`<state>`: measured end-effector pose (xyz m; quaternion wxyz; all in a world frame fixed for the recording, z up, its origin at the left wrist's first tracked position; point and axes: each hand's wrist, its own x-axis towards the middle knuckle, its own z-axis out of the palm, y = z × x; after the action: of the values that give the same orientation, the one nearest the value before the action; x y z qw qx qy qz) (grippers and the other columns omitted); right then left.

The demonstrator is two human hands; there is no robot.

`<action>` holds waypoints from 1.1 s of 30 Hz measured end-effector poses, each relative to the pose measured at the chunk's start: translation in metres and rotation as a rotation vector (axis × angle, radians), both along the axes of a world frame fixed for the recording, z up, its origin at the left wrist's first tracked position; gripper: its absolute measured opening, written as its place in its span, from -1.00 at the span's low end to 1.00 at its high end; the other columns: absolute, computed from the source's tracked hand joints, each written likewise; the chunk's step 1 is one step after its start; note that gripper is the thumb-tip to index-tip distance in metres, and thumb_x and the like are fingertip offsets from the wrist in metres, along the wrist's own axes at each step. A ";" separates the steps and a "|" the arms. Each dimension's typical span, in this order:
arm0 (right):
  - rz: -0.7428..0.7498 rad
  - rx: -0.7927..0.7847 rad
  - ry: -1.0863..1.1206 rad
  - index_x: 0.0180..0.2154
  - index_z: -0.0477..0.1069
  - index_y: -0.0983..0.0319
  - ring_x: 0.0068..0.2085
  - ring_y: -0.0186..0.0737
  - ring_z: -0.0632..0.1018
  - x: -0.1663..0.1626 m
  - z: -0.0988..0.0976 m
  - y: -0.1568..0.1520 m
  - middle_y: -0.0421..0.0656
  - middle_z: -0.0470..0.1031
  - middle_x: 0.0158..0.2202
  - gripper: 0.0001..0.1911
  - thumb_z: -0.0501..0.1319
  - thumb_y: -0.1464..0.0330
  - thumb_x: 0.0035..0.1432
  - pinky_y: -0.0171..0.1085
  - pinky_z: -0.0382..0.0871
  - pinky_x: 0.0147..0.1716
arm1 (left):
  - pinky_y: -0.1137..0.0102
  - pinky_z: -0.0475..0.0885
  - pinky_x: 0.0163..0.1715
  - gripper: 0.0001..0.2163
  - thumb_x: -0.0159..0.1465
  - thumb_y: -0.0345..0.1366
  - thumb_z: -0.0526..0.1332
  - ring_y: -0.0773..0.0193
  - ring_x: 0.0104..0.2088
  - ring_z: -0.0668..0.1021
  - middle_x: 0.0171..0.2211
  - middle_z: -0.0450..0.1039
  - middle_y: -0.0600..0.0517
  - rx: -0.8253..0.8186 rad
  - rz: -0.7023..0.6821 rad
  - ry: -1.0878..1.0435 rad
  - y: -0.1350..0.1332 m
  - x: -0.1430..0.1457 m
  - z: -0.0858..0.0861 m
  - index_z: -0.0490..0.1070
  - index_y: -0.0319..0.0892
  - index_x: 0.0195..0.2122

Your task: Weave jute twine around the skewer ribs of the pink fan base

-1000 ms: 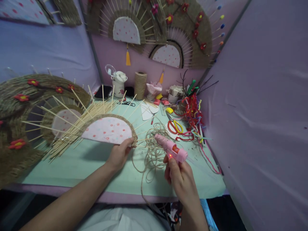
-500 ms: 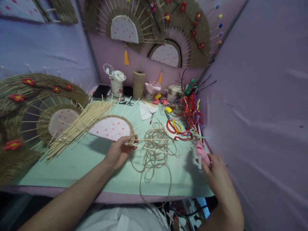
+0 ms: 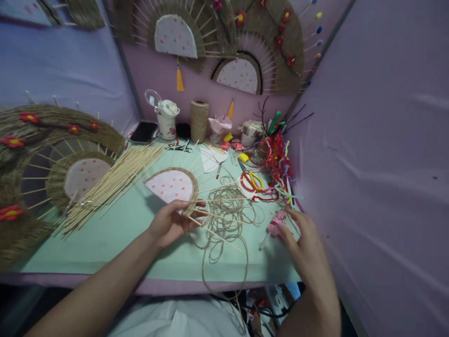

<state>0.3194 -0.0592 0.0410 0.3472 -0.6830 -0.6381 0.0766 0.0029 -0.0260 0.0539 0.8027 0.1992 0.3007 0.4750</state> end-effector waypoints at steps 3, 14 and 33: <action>0.208 -0.044 0.492 -0.03 0.37 0.16 -0.01 -0.08 0.48 -0.054 0.007 0.005 -0.02 0.46 0.01 -0.61 0.18 0.15 0.13 -0.07 0.35 -0.02 | 0.29 0.51 -0.32 -0.74 0.10 -0.36 0.15 0.06 -0.25 0.59 -0.27 0.56 -0.24 0.030 -0.121 -0.014 -0.002 -0.001 -0.001 0.55 -0.41 -0.29; 0.265 -0.176 1.145 -0.50 0.44 0.25 -0.61 -0.42 0.24 -0.120 -0.015 0.016 -0.28 0.31 -0.62 -0.71 0.36 0.15 -0.08 -0.38 0.10 -0.62 | 0.22 0.47 -0.23 -0.74 0.07 -0.35 0.14 0.05 -0.26 0.60 -0.36 0.58 -0.19 0.004 -0.337 -0.062 -0.003 0.000 -0.004 0.53 -0.36 -0.28; 0.096 -0.102 1.191 -0.48 0.51 0.24 -0.52 -0.37 0.35 -0.128 -0.024 0.018 -0.23 0.43 -0.52 -0.73 0.42 0.19 -0.17 -0.35 0.22 -0.53 | 0.26 0.48 -0.25 -0.67 0.17 -0.37 0.07 0.00 -0.12 0.57 -0.19 0.55 -0.24 0.046 -0.463 -0.150 0.000 -0.002 -0.021 0.50 -0.40 -0.13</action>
<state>0.1912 -0.0417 0.0166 0.6080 -0.5089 -0.3593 0.4922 0.0005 -0.0262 0.0330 0.9055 0.2454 0.1757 0.2985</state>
